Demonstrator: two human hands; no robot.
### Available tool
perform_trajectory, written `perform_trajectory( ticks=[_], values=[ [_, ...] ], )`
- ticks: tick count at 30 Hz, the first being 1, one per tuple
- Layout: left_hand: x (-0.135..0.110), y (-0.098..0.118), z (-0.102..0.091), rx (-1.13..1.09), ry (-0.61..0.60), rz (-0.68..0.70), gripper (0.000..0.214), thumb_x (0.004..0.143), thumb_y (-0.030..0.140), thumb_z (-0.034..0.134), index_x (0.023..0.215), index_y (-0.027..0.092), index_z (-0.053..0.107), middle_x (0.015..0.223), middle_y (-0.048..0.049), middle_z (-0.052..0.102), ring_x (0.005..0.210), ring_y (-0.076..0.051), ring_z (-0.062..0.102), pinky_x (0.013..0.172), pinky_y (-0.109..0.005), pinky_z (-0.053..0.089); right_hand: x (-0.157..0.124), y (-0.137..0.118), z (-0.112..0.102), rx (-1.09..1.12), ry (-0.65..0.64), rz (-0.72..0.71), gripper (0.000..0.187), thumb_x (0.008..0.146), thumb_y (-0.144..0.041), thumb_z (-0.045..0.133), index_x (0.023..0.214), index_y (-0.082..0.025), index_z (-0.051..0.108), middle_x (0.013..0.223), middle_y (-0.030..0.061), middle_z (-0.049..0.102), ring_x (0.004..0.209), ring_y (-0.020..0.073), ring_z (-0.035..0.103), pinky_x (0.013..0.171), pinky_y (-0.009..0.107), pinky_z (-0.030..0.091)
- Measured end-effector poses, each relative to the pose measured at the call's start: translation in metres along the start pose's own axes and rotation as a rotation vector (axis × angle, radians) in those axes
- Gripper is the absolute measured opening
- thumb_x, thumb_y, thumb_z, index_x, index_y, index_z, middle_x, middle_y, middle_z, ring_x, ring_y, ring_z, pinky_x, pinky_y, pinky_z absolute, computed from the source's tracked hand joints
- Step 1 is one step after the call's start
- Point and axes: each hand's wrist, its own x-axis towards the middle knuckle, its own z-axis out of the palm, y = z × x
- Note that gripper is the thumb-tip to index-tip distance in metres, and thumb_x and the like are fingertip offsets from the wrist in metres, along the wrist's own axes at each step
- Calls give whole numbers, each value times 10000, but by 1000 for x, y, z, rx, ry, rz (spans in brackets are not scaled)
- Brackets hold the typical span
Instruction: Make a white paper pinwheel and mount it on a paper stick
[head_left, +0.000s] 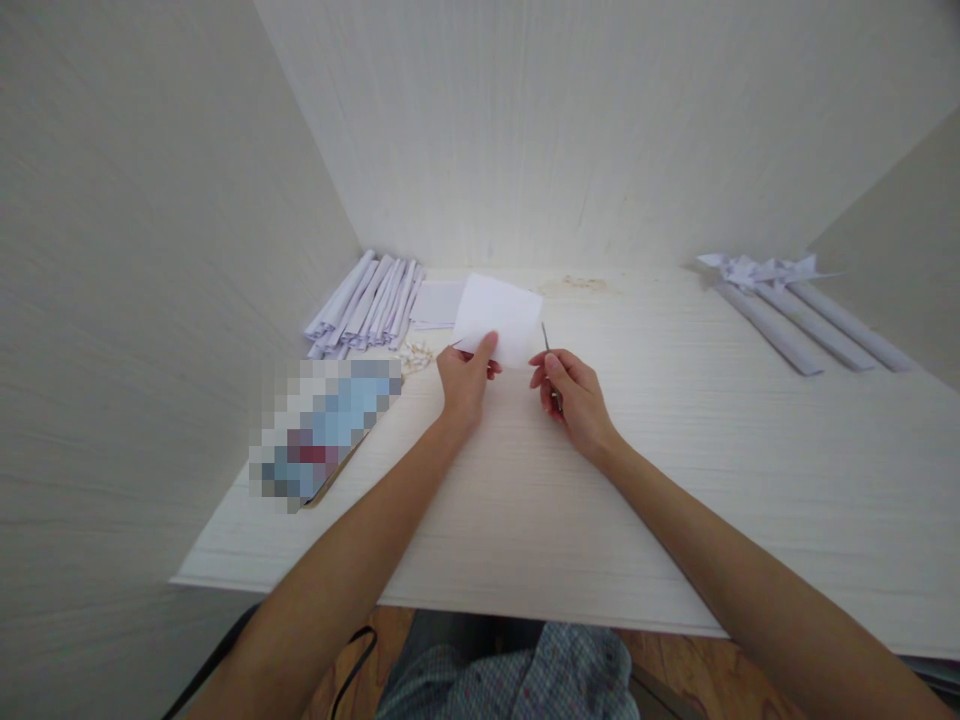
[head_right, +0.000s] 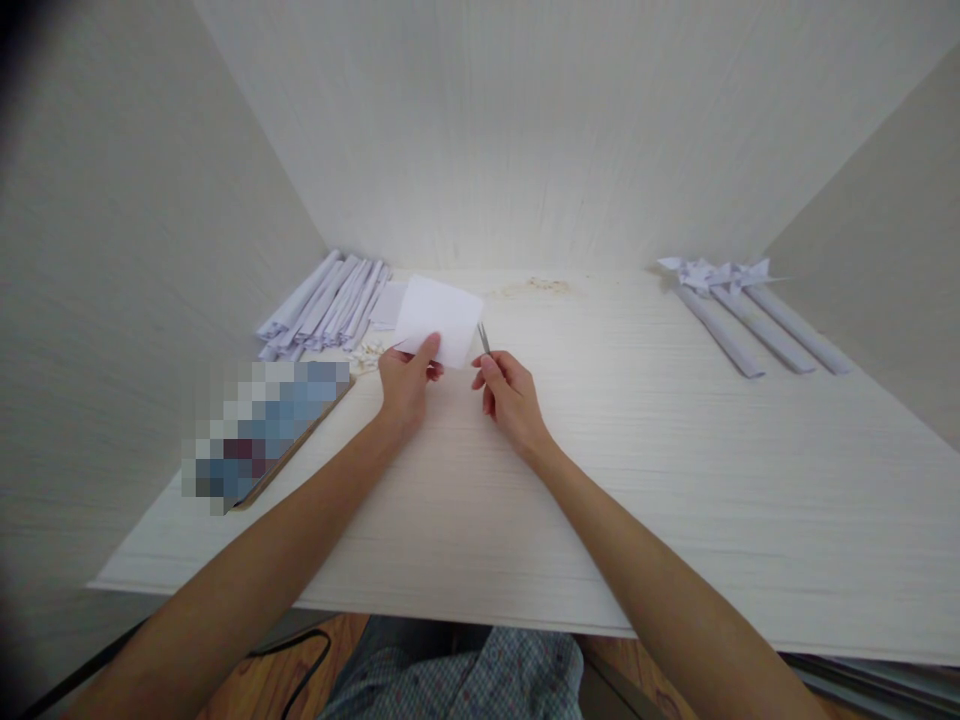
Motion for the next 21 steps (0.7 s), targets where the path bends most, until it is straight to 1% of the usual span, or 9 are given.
perform_trajectory(
  ticks=[2,3,5,9,12,13,15,19,21],
  values=[
    [1,0,0,-4,28,16,293,616,387,646,520,137,528,346,55,451,308,-54,399,343,-175,288,0,-1,0,-16,-24,17,289,784,-452,435,775,-171,504,488,-67,472,322,39,358,298,169,221],
    [1,0,0,-10,29,16,303,623,395,640,516,137,526,339,54,452,303,-56,403,348,-177,296,-1,-1,0,-35,-41,24,290,792,-450,421,769,-172,500,464,-74,453,315,39,351,299,168,221],
    [0,0,1,-33,6,-2,289,620,386,646,537,129,542,375,33,507,331,-66,453,380,-181,342,-1,-2,0,-64,-70,28,286,800,-442,412,762,-171,498,440,-83,428,309,38,342,303,166,223],
    [-1,-1,3,-133,-70,-48,201,565,273,693,586,123,561,467,16,585,434,-83,550,486,-198,436,-1,-2,0,-71,-91,41,271,799,-430,411,768,-174,493,441,-87,426,305,37,336,303,166,217],
    [-1,-1,4,-222,-99,-77,190,529,204,706,552,126,534,490,23,593,494,-82,583,552,-204,470,0,-2,0,-74,-89,46,264,796,-424,408,774,-175,493,447,-85,430,308,39,338,305,169,222],
    [-1,-1,4,-243,-92,-93,195,524,196,707,540,125,526,489,23,594,496,-80,585,560,-203,474,0,-2,0,-75,-85,48,264,794,-424,407,777,-175,493,448,-85,431,309,40,339,306,169,223],
    [-1,-1,4,-268,-88,-124,190,523,193,710,578,119,544,502,20,605,489,-77,582,553,-204,476,0,-2,0,-74,-82,55,268,788,-429,407,781,-175,492,450,-85,431,310,41,336,305,172,222],
    [-1,1,3,-296,-81,-194,210,527,200,718,583,112,536,495,9,603,474,-79,580,496,-183,451,1,-2,1,-81,-87,82,288,776,-450,408,776,-175,492,451,-83,426,312,45,332,300,176,208],
    [-1,2,3,-347,-60,-240,210,532,187,716,564,111,523,505,5,606,479,-71,582,490,-168,442,0,-3,1,-81,-85,88,296,773,-457,412,783,-174,496,450,-82,423,313,47,328,300,178,200]
  ],
)
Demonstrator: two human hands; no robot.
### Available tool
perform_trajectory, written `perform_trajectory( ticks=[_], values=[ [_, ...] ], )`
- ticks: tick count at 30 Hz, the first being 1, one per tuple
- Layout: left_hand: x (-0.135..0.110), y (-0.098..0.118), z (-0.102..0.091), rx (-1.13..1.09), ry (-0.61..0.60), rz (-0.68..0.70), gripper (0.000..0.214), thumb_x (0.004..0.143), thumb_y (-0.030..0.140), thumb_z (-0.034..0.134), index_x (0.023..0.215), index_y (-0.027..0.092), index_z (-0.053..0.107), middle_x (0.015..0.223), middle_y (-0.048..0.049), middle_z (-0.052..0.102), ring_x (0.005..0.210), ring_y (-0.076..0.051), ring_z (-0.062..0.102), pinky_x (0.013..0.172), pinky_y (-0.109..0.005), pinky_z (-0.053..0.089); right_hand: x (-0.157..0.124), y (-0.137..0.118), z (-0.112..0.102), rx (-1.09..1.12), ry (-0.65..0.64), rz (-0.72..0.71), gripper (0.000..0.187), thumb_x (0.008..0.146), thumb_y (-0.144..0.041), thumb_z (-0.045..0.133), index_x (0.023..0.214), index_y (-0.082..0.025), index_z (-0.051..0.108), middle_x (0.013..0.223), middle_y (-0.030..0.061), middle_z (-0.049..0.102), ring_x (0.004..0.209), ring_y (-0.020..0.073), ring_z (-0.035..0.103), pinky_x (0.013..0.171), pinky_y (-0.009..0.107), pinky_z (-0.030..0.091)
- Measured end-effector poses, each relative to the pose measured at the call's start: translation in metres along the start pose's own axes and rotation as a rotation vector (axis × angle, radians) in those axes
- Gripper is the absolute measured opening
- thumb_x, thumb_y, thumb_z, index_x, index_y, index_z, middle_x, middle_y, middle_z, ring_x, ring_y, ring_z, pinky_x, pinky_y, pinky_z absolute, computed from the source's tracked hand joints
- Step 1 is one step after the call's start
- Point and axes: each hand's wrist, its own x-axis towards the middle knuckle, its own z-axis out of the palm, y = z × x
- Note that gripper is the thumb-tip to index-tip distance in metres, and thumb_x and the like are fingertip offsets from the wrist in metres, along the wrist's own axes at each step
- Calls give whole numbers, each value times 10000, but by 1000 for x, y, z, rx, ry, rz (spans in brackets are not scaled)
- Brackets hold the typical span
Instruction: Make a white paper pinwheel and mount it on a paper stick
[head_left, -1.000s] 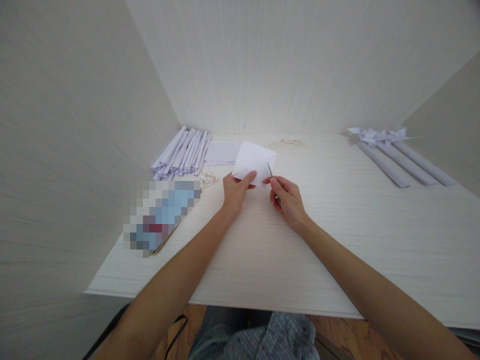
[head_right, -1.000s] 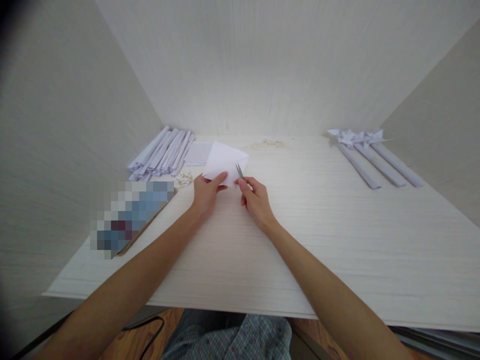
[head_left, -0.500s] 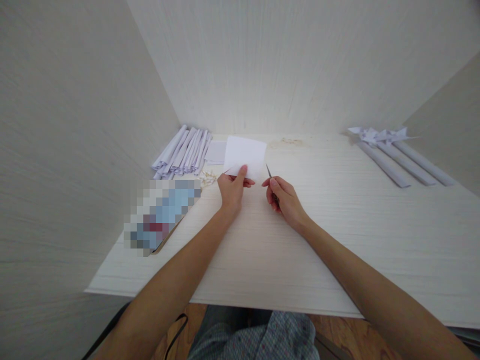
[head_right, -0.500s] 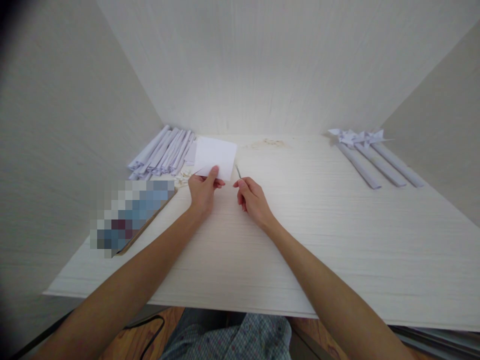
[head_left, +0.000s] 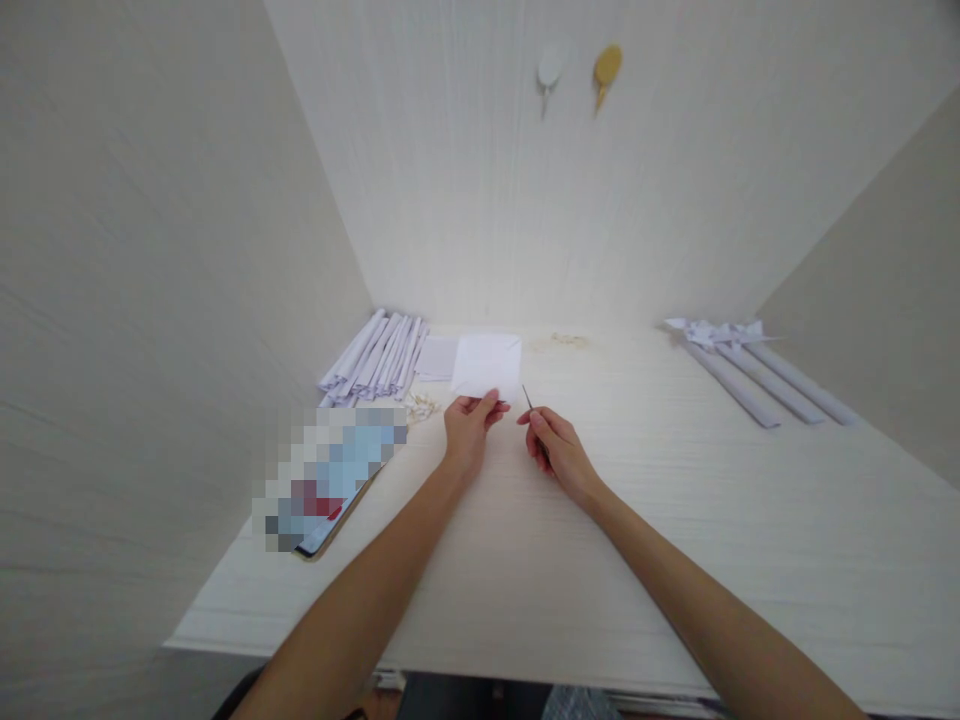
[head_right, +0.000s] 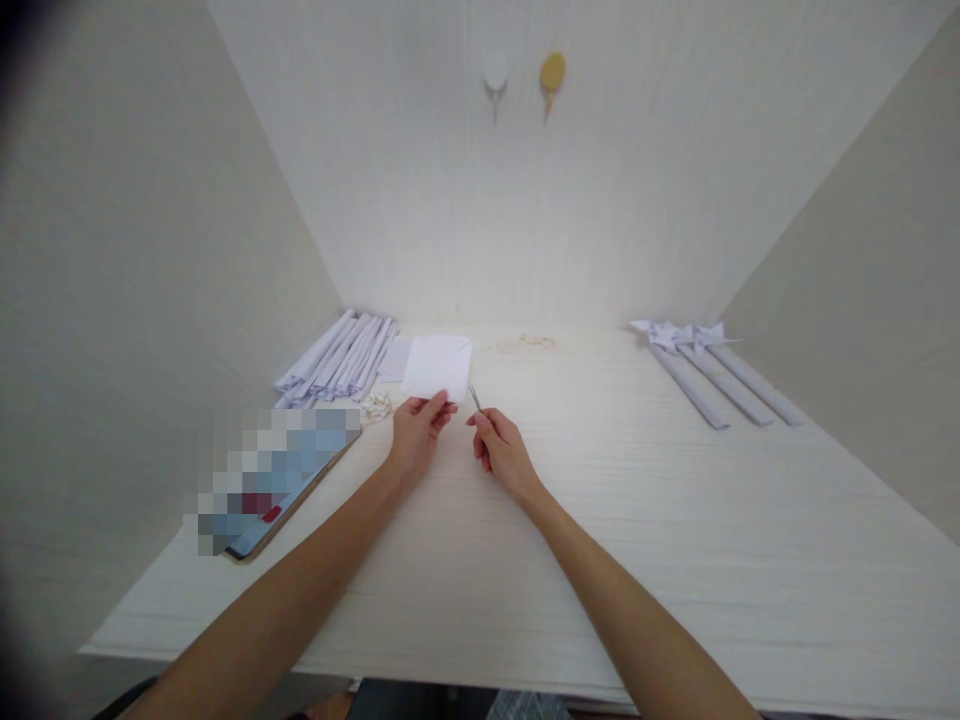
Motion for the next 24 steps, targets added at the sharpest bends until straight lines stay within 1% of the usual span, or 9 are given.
perform_trajectory(
  ticks=[2,5,8,11,13,16,19,24],
  values=[
    [-1,1,1,-37,-1,-46,210,528,170,719,546,110,518,502,4,603,488,-69,588,513,-166,452,-1,-1,0,-7,-9,-9,306,771,-465,416,791,-171,500,451,-81,424,318,48,328,302,179,195],
    [-3,2,3,-54,-18,-68,206,496,166,735,550,104,546,506,5,605,495,-76,593,536,-176,466,-3,-2,1,5,-5,-30,309,771,-468,420,795,-171,503,459,-78,424,324,49,326,305,184,195],
    [-7,4,3,-54,-60,-83,230,453,180,755,601,99,598,554,-4,632,516,-92,602,553,-198,479,-5,-2,1,1,6,-39,306,772,-466,421,781,-171,506,458,-76,425,325,50,327,311,189,201],
    [-11,5,1,-11,-88,-111,253,438,218,767,601,104,612,539,-3,622,507,-95,595,500,-185,451,-6,-1,1,15,-1,-35,317,763,-479,434,772,-170,505,456,-77,426,320,47,325,308,186,198],
    [-12,5,-1,19,-83,-120,265,431,234,774,606,110,618,539,1,617,499,-89,587,458,-169,418,-6,1,0,47,5,-31,333,758,-496,441,774,-170,504,456,-78,426,314,43,319,301,183,186],
    [-13,5,-1,30,-82,-109,263,440,254,775,607,119,621,569,-1,621,521,-85,588,457,-161,401,-5,4,-2,114,10,-23,358,752,-522,446,780,-170,504,454,-80,426,302,41,309,288,182,166],
    [-12,4,-1,26,-81,-108,262,440,253,775,609,124,624,594,-4,628,544,-93,596,468,-167,403,-5,4,-2,141,-16,-2,369,744,-533,456,783,-169,504,447,-83,426,292,40,305,280,181,153],
    [-12,3,-1,26,-99,-102,278,450,247,774,668,128,648,659,-19,655,583,-109,611,494,-185,430,-4,2,-3,109,-81,29,377,739,-538,456,777,-166,507,439,-80,434,282,42,310,273,182,149]
  ],
)
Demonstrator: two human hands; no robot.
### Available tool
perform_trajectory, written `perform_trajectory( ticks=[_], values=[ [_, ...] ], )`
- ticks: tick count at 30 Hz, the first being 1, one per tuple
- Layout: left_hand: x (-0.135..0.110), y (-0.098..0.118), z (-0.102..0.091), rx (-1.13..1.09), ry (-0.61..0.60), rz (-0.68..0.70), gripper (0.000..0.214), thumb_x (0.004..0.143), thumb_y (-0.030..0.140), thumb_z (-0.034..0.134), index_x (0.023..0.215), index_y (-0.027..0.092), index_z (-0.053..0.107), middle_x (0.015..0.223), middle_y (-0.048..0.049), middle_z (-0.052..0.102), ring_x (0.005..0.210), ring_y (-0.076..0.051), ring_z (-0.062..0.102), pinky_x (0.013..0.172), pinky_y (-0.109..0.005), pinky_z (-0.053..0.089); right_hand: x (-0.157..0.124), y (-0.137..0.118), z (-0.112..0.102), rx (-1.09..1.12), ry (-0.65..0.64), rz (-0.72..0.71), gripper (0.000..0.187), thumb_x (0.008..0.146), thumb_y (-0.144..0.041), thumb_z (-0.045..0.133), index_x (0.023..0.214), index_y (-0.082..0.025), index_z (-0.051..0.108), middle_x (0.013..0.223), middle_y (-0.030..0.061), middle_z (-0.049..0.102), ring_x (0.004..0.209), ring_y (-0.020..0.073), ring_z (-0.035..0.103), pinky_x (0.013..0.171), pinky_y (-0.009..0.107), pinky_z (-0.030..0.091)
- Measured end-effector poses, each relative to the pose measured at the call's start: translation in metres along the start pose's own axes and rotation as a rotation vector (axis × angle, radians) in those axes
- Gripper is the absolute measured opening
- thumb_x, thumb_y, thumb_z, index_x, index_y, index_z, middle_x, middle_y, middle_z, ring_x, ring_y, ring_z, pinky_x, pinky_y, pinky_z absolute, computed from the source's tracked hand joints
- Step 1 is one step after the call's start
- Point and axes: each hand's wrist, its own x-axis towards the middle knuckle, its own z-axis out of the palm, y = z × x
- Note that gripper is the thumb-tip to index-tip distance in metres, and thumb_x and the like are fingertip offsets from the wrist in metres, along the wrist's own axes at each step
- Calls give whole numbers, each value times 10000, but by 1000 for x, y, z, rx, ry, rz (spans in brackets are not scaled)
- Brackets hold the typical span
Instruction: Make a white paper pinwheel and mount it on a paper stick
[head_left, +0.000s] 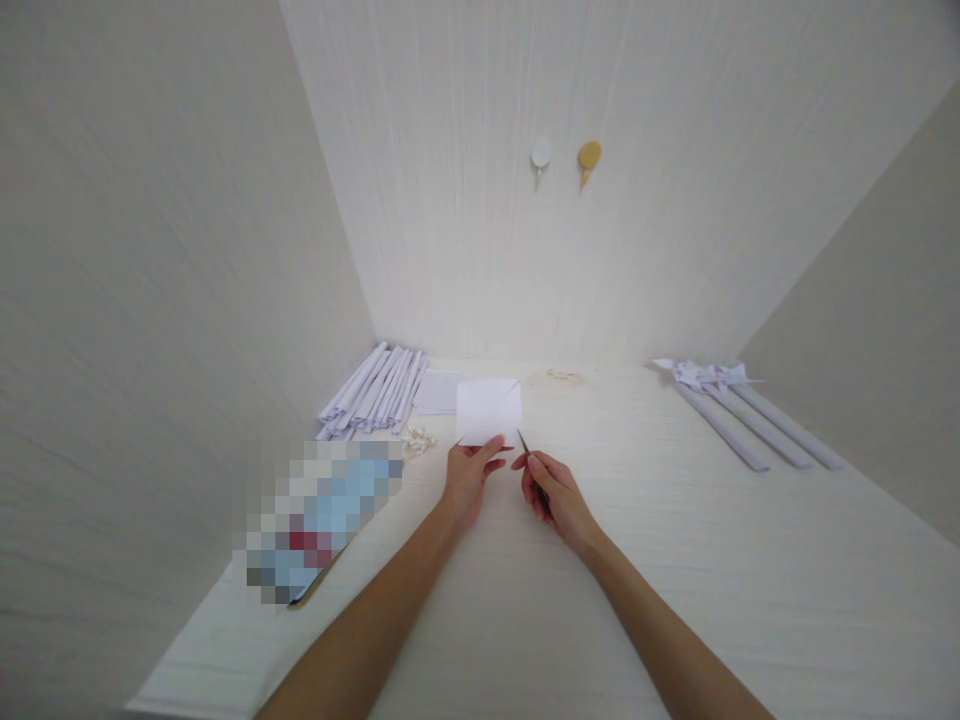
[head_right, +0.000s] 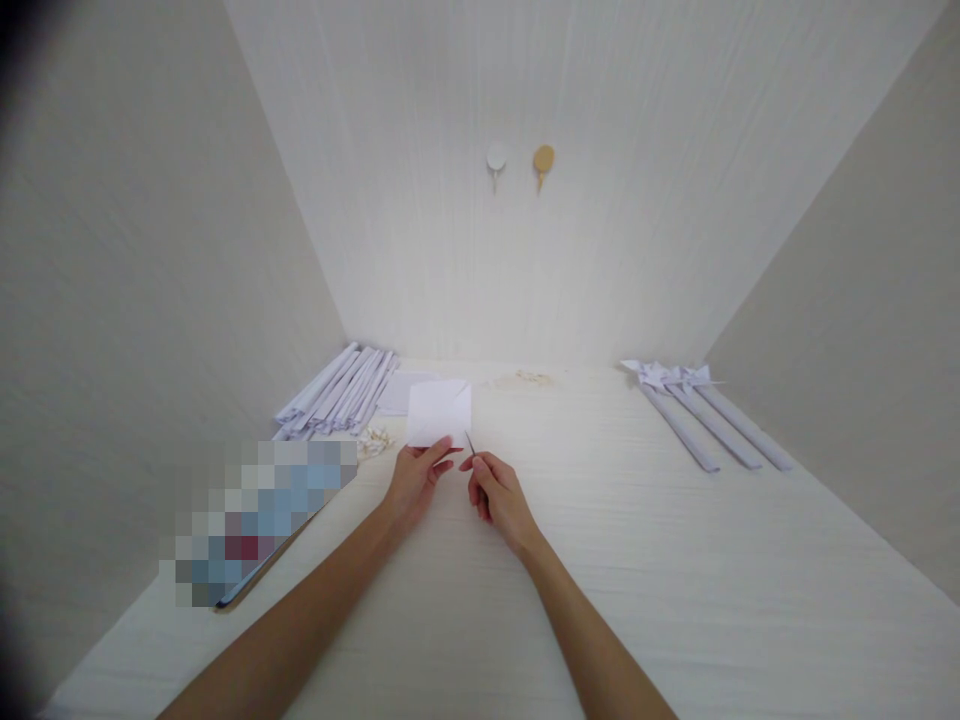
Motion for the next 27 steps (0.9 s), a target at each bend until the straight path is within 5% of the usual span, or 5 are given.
perform_trajectory(
  ticks=[27],
  values=[
    [7,3,0,-4,-63,-28,214,461,207,742,622,120,631,608,-15,649,552,-112,611,493,-193,460,3,-2,-6,2,-55,44,363,720,-522,491,749,-163,526,423,-81,421,294,41,302,281,176,177]
  ],
)
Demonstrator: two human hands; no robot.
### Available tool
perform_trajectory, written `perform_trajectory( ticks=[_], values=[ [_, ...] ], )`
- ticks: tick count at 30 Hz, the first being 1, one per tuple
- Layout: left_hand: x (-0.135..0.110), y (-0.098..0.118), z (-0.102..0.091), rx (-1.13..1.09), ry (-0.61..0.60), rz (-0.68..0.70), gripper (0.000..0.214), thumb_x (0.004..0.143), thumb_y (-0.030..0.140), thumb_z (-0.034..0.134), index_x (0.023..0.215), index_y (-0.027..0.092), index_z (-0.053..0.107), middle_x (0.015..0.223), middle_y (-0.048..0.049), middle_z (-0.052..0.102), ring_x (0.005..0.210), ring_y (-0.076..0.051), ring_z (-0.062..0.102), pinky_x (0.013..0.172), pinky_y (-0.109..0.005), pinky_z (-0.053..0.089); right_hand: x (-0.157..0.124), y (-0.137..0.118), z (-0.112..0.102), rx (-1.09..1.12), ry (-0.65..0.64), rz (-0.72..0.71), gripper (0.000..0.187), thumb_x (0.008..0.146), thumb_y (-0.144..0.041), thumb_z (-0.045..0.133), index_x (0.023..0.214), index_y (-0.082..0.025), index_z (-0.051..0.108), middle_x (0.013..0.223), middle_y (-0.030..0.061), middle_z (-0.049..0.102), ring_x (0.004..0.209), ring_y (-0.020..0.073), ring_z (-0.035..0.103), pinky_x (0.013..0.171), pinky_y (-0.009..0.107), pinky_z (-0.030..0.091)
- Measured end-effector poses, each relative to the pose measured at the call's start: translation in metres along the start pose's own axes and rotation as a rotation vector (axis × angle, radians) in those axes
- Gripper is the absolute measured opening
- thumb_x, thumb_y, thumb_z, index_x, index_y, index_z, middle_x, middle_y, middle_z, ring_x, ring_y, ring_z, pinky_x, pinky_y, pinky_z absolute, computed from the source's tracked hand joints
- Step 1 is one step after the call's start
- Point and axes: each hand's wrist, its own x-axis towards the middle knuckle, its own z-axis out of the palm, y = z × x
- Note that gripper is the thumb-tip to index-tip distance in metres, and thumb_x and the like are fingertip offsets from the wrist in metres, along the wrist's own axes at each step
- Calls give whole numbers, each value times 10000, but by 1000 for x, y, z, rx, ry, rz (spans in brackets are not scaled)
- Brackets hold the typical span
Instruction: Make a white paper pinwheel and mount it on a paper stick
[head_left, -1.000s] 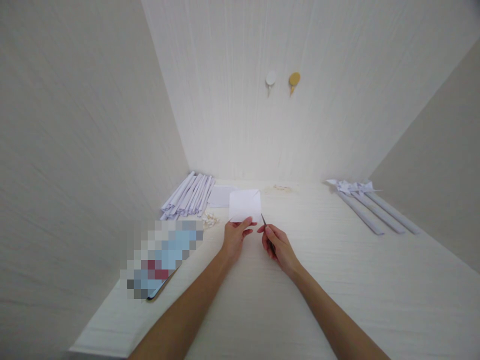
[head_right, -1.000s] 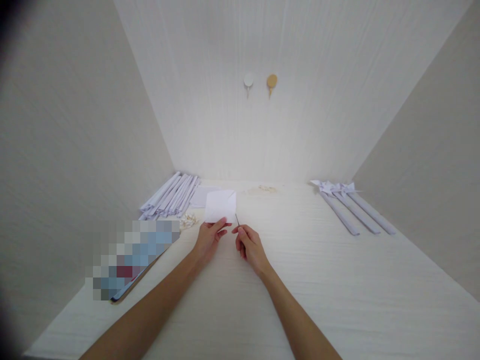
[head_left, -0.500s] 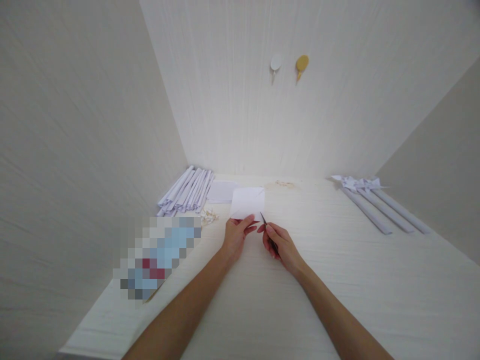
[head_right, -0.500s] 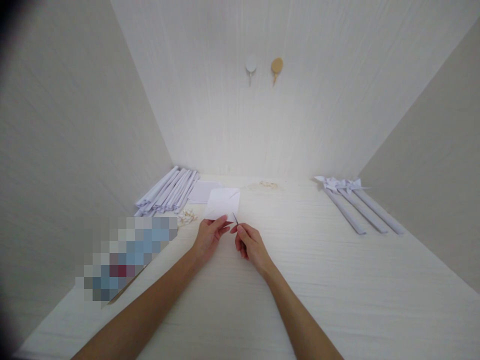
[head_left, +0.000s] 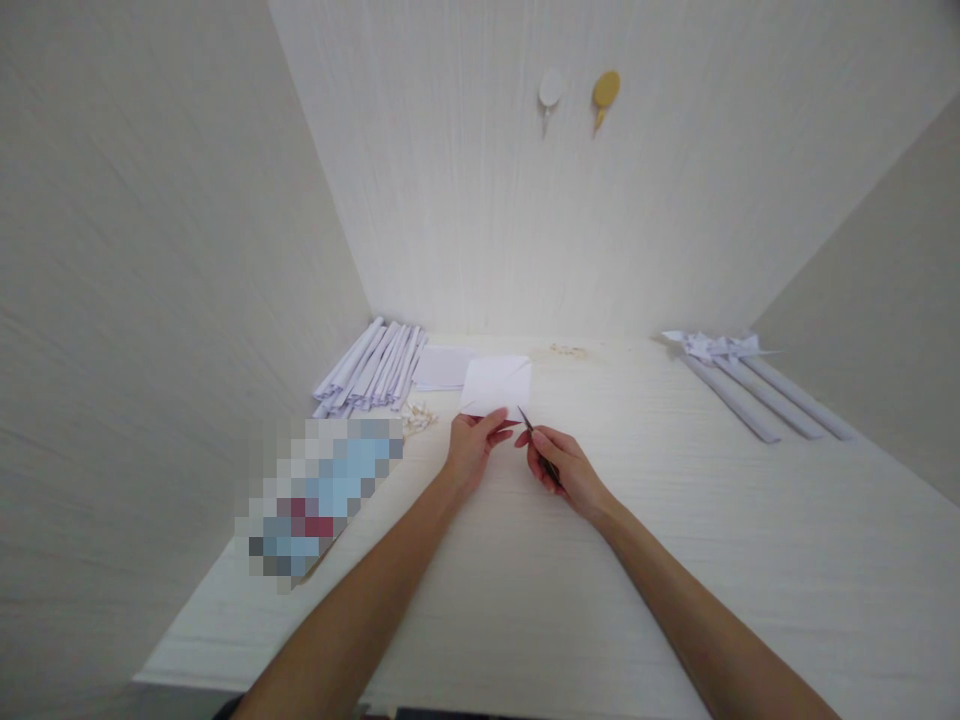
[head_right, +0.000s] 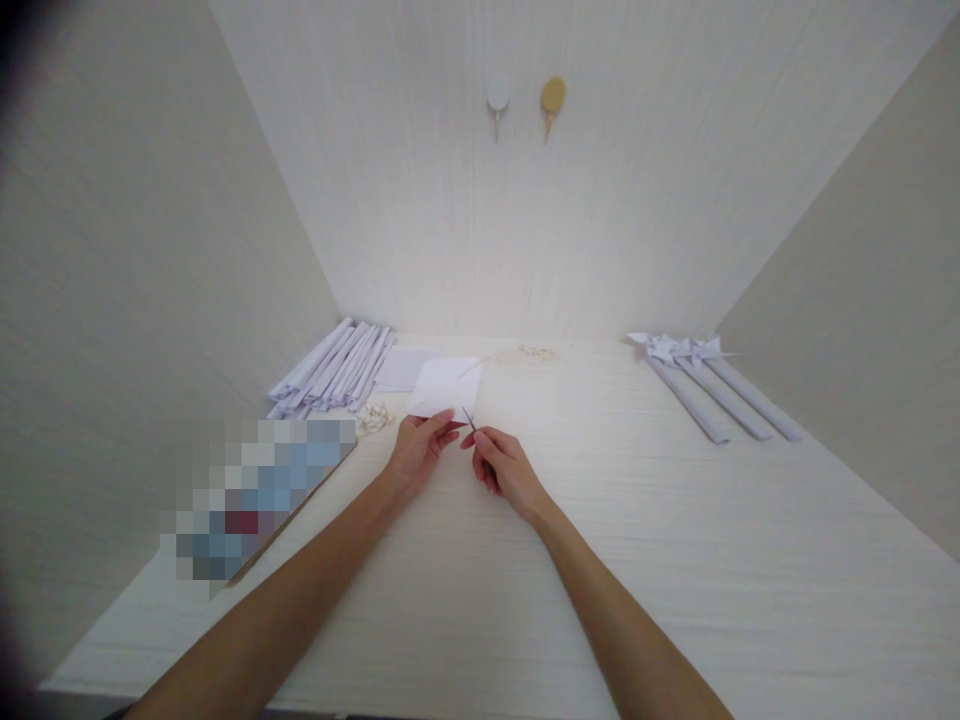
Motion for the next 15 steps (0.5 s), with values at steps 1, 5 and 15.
perform_trajectory(
  ticks=[1,5,15],
  values=[
    [0,1,0,12,-1,3,212,460,210,741,617,121,628,606,-15,648,549,-112,609,492,-195,460,0,0,0,0,-1,0,361,723,-520,490,751,-162,527,423,-80,421,294,42,302,281,177,176],
    [1,1,-1,61,-3,23,202,463,219,736,595,117,622,596,-20,644,539,-110,601,499,-202,465,0,1,-1,-1,1,-7,347,737,-505,482,754,-161,531,424,-79,421,295,41,302,285,178,183],
    [2,0,-2,92,-21,59,224,467,239,744,622,119,636,608,-29,653,549,-123,612,506,-211,469,0,0,-1,-14,1,-11,325,737,-479,491,749,-157,532,422,-81,420,297,38,301,282,172,179]
  ],
)
